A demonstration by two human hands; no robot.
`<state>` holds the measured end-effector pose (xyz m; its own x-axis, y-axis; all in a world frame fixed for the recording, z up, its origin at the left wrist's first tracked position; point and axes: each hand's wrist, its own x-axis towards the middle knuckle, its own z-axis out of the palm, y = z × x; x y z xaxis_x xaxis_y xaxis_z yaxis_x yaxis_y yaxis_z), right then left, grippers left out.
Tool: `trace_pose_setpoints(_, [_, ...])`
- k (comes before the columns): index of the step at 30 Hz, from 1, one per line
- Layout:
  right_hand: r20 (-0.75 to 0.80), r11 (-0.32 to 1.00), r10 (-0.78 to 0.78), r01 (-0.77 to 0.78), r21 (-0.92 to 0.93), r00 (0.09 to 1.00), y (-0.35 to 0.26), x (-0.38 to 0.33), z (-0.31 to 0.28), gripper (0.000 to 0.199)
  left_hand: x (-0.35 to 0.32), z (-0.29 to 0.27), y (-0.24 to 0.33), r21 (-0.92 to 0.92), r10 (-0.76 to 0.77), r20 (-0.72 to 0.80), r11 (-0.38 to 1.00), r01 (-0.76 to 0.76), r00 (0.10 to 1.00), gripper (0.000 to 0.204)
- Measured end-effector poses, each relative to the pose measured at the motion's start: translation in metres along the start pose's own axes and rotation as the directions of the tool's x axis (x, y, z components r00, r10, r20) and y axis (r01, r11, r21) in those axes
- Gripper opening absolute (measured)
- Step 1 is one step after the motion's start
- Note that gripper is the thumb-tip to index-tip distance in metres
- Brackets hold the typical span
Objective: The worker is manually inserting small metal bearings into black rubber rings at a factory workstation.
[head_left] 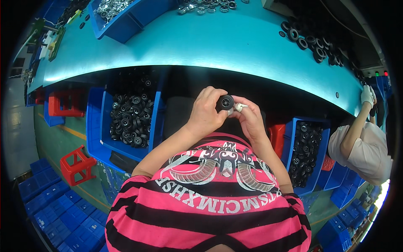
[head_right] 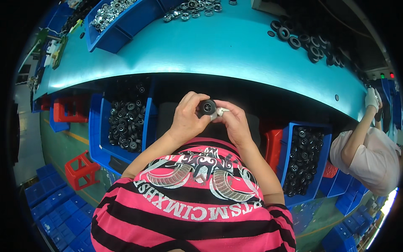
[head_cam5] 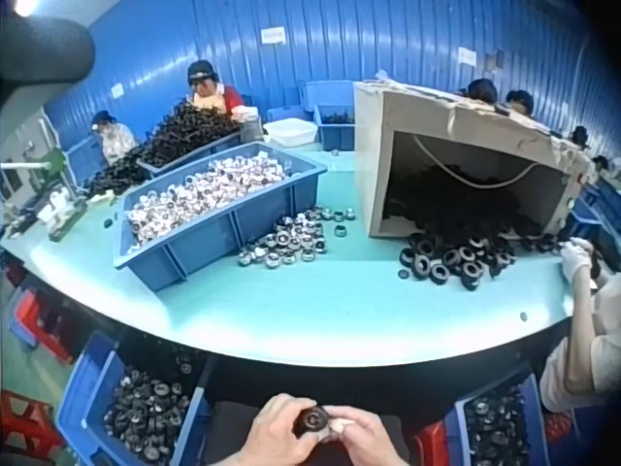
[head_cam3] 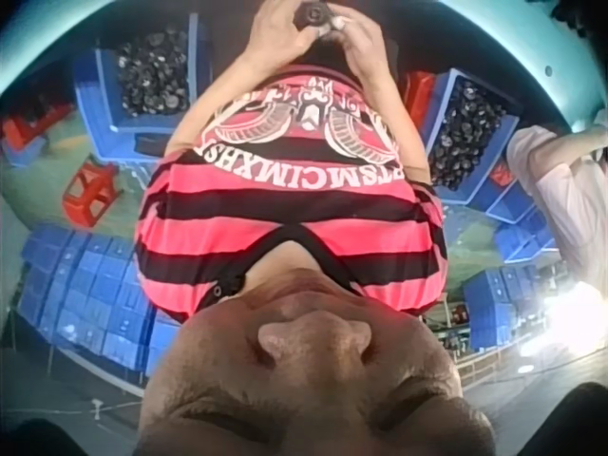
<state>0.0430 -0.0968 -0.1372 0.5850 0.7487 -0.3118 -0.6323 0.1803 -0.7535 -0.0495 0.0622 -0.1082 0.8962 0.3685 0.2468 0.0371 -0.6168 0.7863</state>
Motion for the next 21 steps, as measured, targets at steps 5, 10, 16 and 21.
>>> trace_pose_setpoints(5, [-0.035,0.985,-0.036,0.029,-0.172,0.999,0.0007,0.0008,0.0046,0.032,0.0006,0.0022,0.0013,0.024,0.029,-0.012,0.999,-0.029,0.999,0.040])
trace_pose_setpoints(10, [-0.070,0.978,-0.023,0.008,-0.210,0.997,0.0025,0.0032,0.0048,0.027,0.0009,0.0024,0.0021,0.039,0.047,-0.011,0.998,-0.047,0.999,0.040])
trace_pose_setpoints(16, [-0.089,0.983,-0.033,0.017,-0.184,0.995,0.0050,0.0047,0.0069,0.024,-0.0002,0.0055,-0.0005,0.044,0.092,-0.015,0.995,-0.091,0.996,0.042])
trace_pose_setpoints(21, [-0.121,0.984,-0.051,0.029,-0.176,0.991,0.0062,0.0038,0.0081,0.023,0.0012,0.0071,-0.0009,0.058,0.108,-0.010,0.993,-0.108,0.994,0.042])
